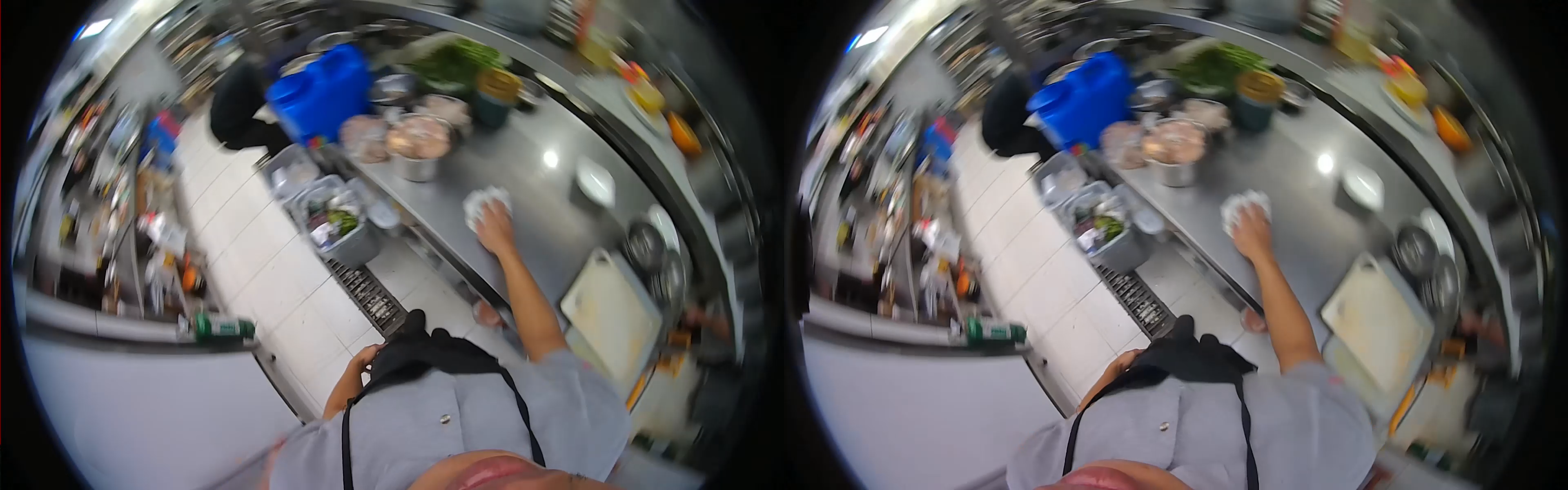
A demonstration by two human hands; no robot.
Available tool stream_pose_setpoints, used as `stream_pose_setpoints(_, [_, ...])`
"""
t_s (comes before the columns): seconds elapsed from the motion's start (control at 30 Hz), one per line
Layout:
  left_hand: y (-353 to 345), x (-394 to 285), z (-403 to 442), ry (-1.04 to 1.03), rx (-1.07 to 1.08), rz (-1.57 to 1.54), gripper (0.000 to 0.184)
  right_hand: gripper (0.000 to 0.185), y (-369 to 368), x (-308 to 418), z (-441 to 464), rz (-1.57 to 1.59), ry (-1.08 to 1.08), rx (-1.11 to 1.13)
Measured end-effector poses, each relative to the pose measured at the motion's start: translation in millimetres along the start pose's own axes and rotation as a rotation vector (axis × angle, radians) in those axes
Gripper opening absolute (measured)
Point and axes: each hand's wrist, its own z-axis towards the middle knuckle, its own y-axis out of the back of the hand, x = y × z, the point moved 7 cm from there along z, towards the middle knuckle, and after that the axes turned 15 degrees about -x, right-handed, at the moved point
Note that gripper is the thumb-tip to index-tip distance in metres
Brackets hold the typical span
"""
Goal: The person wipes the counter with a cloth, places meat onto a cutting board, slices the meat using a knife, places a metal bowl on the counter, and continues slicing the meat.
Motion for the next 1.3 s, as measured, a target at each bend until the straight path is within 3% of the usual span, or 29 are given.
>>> stream_pose_setpoints(0.07, [-3.0,-7.8,5.7,0.012,0.023,0.064,0.065,0.054,-3.1,-6.6,19.4,0.003,-0.035,0.048])
stream_pose_setpoints(0.17, [-1.0,-8.5,14.3,0.043,-0.007,0.063,0.064,0.055,50.8,58.6,20.6,-0.075,0.068,-0.164])
stream_pose_setpoints(0.27, [1.9,-33.5,30.0,-0.038,-0.112,0.093,0.064,0.044,51.6,95.4,-17.1,0.213,0.072,-0.153])
stream_pose_setpoints(0.33, [11.5,-63.9,42.3,-0.243,-0.192,0.213,0.059,0.033,59.2,121.9,-54.5,0.446,0.098,-0.046])
stream_pose_setpoints(0.4, [17.0,-108.3,40.8,-0.642,-0.337,0.384,0.05,0.027,68.5,121.6,-90.2,0.527,0.073,-0.021])
stream_pose_setpoints(0.47, [20.0,-145.3,49.5,-0.656,-0.327,0.259,0.048,0.025,64.7,126.7,-126.3,0.619,0.144,0.238])
stream_pose_setpoints(0.53, [21.9,-186.5,62.1,-0.841,-0.325,0.158,0.038,0.024,74.2,111.4,-138.8,0.536,0.082,0.25])
stream_pose_setpoints(0.6, [23.8,-242.2,6.1,-0.964,-0.309,0.122,0.028,0.024,92.2,104.1,-154.4,0.467,0.034,0.292])
stream_pose_setpoints(0.77, [36.3,-357.7,-59.1,-1.347,-0.365,0.032,0.026,0.023,137.6,103.3,-163.8,0.533,-0.124,0.271])
stream_pose_setpoints(0.93, [-24.6,-435.5,-178.5,-1.358,-0.279,0.015,0.027,0.025,191.8,77.7,-194.6,0.562,-0.293,0.116])
stream_pose_setpoints(1.03, [-79.2,-459.0,-210.5,-1.513,-0.238,0.077,0.028,0.024,250.8,45.1,-228.0,0.544,-0.454,-0.015])
stream_pose_setpoints(1.1, [-117.8,-462.4,-238.4,-1.619,-0.151,0.042,0.027,0.024,285.5,24.9,-249.7,0.526,-0.546,-0.063])
stream_pose_setpoints(1.17, [-153.8,-455.1,-253.5,-1.598,-0.103,0.041,0.026,0.022,317.6,1.1,-270.2,0.459,-0.641,-0.122])
stream_pose_setpoints(1.3, [-212.6,-435.5,-305.2,-1.605,-0.068,0.033,0.025,0.02,358.8,-22.9,-294.0,0.44,-0.605,-0.169])
